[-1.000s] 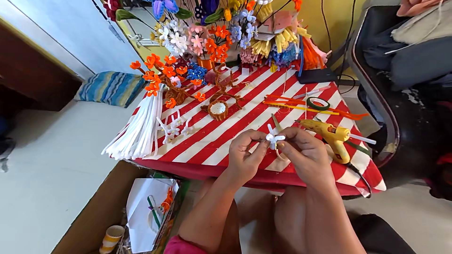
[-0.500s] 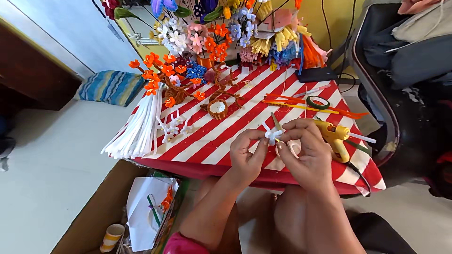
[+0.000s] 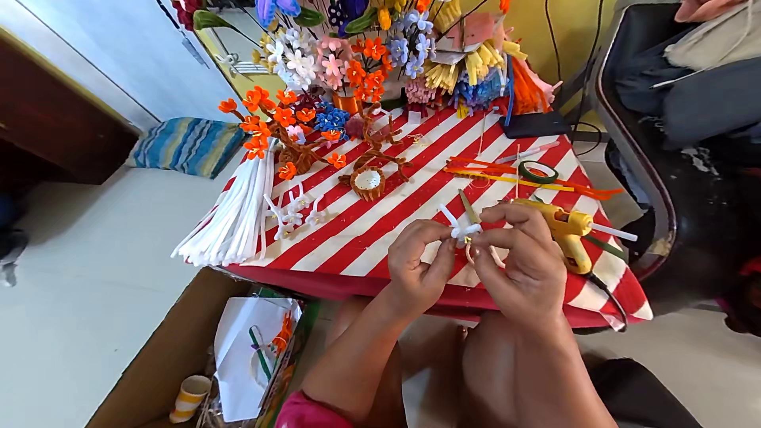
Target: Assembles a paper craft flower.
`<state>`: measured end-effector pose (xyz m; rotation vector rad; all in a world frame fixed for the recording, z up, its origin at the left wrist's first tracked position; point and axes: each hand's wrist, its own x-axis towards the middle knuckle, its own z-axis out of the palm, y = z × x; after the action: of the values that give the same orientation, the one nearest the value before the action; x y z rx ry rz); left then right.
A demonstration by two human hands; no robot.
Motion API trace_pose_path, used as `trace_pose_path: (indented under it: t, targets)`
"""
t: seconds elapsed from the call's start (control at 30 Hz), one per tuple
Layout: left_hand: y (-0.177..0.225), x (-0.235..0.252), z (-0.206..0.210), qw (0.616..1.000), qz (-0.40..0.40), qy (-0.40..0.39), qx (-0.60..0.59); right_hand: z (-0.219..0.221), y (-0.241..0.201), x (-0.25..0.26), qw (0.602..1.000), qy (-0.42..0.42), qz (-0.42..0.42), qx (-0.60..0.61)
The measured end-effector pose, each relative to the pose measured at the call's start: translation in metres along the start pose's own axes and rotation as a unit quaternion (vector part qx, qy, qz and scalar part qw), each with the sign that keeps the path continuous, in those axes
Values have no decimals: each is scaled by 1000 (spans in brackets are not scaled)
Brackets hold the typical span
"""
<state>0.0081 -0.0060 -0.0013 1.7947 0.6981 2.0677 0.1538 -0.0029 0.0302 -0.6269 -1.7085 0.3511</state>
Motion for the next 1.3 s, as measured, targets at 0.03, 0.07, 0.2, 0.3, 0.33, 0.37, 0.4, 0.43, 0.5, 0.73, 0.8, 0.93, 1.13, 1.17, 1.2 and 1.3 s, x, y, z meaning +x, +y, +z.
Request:
trace_pose_path:
  t: [0.03, 0.07, 0.2, 0.3, 0.33, 0.37, 0.4, 0.43, 0.5, 0.73, 0.8, 0.93, 1.13, 1.17, 1.2, 1.3]
  targets:
    - [0, 0, 0, 1000, -1, 0, -1, 0, 1, 0, 1000, 6, -3, 4]
    - [0, 0, 0, 1000, 0, -1, -1, -1, 1, 0, 1000, 9, -2, 7]
    - [-1, -1, 1, 1000, 15, -8, 17, 0, 0, 0, 1000, 10, -9, -9]
    - [-1, -2, 1, 999, 26, -10, 28, 4, -2, 0, 999, 15, -31, -30]
    - [-1, -2, 1, 999, 28, -9, 29, 6, -3, -1, 998, 17, -40, -35]
    - [0, -2, 1, 999, 29, -6, 28, 7, -3, -1, 998, 20, -47, -40]
    - [0, -3, 2, 999, 26, -3, 23, 9, -3, -1, 997, 26, -54, -44]
    - [0, -3, 2, 1000, 17, 0, 13, 10, -3, -2, 997, 29, -60, -47]
    - [3, -4, 2, 1000, -13, 9, -19, 10, -2, -3, 996, 24, -71, -51]
    - [8, -1, 4, 984, -104, 44, -139, 0, 2, -1, 998, 24, -61, -13]
    - [8, -1, 4, 978, -117, 50, -163, -1, 3, -1, 999, 30, -40, -14]
    - [8, 0, 5, 970, -131, 62, -197, 4, 3, 0, 998, 28, -21, -44]
    - [8, -1, 6, 973, -120, 62, -186, 12, 0, -2, 995, 54, -47, -71]
    - [8, -1, 7, 974, -118, 63, -182, 13, -1, -3, 994, 58, -53, -79]
    - [8, -2, 6, 975, -116, 62, -178, 15, -1, -3, 993, 62, -58, -86]
    - [8, -2, 6, 977, -110, 63, -171, 19, -5, -5, 988, 77, -70, -110]
